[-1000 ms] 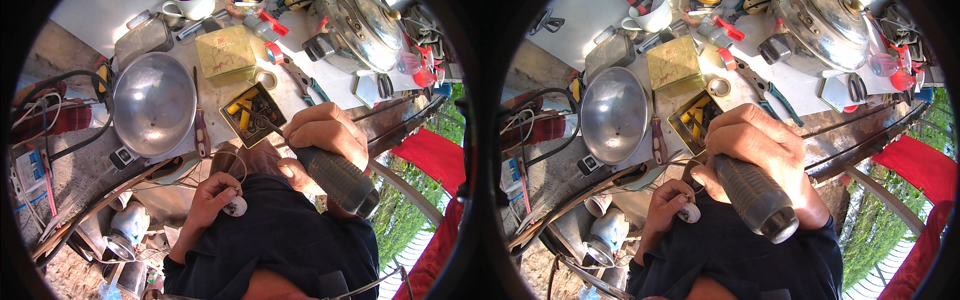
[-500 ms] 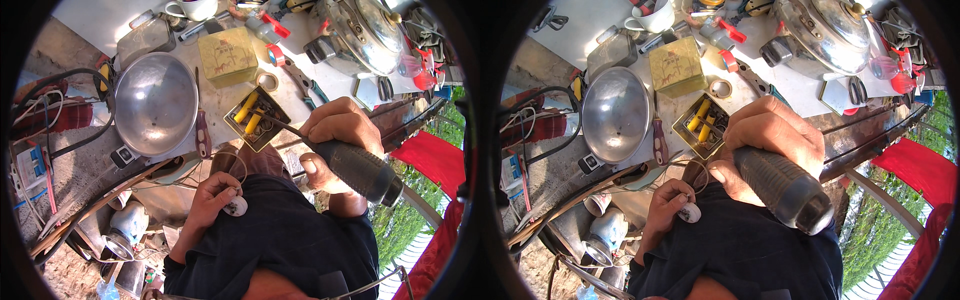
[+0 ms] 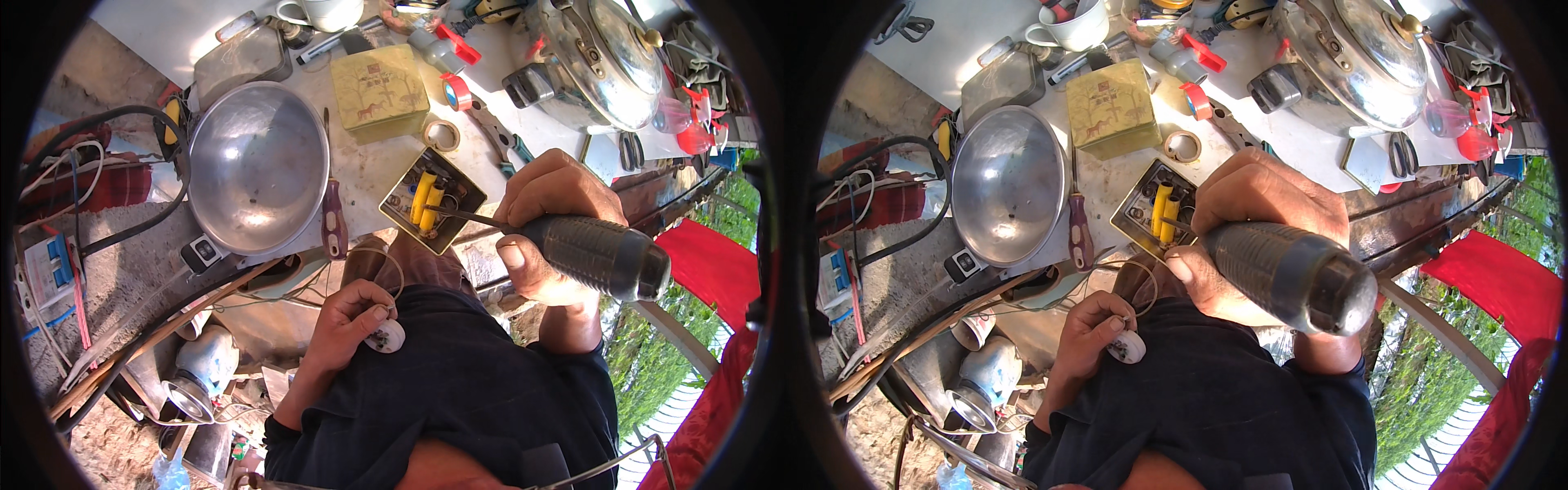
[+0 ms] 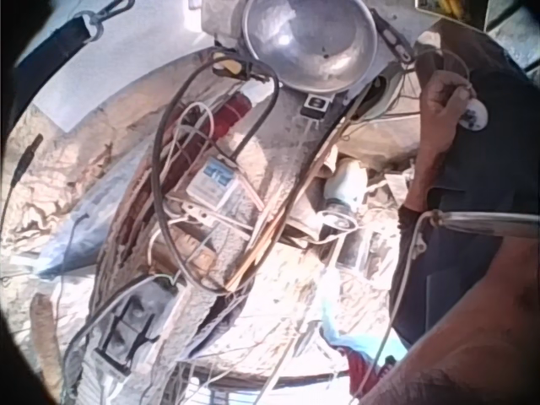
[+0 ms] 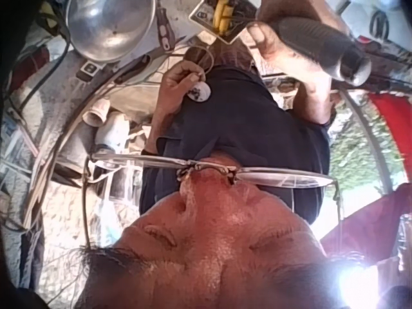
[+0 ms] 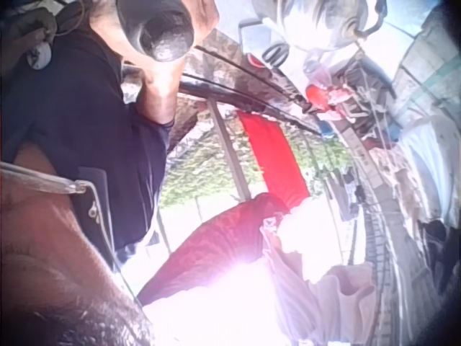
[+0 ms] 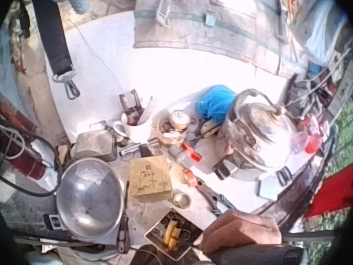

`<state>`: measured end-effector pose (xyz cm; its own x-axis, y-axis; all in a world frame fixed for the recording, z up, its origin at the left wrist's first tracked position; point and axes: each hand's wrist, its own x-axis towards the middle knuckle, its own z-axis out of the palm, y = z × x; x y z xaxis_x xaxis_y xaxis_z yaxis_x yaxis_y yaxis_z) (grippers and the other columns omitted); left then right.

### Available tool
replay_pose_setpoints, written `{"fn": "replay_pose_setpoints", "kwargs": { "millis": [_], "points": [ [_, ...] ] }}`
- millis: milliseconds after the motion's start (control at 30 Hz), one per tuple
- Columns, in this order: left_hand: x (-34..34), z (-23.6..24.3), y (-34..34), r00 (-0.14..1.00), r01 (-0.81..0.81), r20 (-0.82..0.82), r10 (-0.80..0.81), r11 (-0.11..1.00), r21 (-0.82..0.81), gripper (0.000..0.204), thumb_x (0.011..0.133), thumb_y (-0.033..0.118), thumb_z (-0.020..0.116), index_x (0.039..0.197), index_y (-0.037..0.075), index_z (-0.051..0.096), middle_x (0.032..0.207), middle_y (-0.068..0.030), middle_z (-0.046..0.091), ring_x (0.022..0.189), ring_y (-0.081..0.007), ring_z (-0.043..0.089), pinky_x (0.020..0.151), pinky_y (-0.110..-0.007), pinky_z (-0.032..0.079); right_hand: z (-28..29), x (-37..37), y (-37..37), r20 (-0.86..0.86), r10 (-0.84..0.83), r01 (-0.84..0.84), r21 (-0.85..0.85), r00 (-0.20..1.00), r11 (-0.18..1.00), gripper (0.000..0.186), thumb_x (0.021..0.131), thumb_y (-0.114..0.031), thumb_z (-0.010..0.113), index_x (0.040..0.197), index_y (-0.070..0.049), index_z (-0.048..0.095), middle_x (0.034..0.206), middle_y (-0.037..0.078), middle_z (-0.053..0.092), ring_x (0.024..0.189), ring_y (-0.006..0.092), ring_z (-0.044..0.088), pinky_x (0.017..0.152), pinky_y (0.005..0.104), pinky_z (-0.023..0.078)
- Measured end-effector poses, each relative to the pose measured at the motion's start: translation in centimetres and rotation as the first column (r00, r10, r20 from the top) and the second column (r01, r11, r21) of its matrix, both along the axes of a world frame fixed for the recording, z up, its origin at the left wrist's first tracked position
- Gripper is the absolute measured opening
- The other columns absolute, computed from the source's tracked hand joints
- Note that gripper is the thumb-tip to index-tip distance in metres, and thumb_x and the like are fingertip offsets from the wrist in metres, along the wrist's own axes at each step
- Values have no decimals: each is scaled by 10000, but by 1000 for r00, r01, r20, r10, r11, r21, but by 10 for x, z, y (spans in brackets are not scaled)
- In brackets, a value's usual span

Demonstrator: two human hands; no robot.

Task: The person opens a small metal box, retrieves a screwdriver, and uses it to adjust a white electrical socket. They then insert a small metal piece into the socket and tighten it with the screwdriver.

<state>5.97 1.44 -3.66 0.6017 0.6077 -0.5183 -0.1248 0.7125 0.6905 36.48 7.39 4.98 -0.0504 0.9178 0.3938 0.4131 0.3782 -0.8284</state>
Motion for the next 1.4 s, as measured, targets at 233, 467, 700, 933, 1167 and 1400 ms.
{"fn": "replay_pose_setpoints", "kwargs": {
  "millis": [233,467,700,933,1167,1400],
  "points": [
    [0,0,4,1000,3,1,-3,1000,12,149,1027,137,669,1107,11,657,973,-44,688,906,-100,644,819,-256,515,5,5,-4,81,-13,13,-6,997,1000,421,821,-334,889,901,2,649,822,147,665,700,186,635,632,294,511],
    [-4,0,3,1000,-16,15,16,1000,-5,144,1025,129,666,1107,10,657,973,-46,689,907,-103,647,822,-260,521,21,34,-26,-334,-218,265,103,917,959,556,872,-397,859,1101,25,580,1052,207,615,740,211,664,733,332,611],
    [-5,1,0,1000,-27,-6,27,999,28,123,1017,109,661,1090,9,660,972,-44,688,898,-103,645,824,-259,521,-35,51,10,455,-57,80,-32,889,996,313,836,13,778,1133,-66,718,1305,132,670,1193,287,677,988,376,561],
    [-6,4,-7,999,-39,-17,39,999,24,123,1019,114,661,1088,13,660,967,-41,689,896,-97,644,823,-251,518,-69,66,27,792,118,-77,-90,599,993,457,856,-51,634,1311,-87,660,1386,115,608,1261,298,638,1024,370,571],
    [-2,7,-11,998,-68,2,68,998,6,124,1021,119,666,1092,18,660,974,-41,691,900,-93,642,823,-250,516,-39,46,29,733,123,-96,-78,669,992,427,824,-24,687,1249,-66,681,1282,101,672,1139,299,685,959,392,587],
    [3,12,-14,998,-47,-35,46,999,-15,121,980,111,673,1054,19,647,988,-82,675,913,-144,636,838,-292,507,-14,-17,24,722,459,-366,-298,518,882,228,850,-115,717,1064,-35,715,1123,66,714,1042,261,688,874,375,565]
  ]
}}
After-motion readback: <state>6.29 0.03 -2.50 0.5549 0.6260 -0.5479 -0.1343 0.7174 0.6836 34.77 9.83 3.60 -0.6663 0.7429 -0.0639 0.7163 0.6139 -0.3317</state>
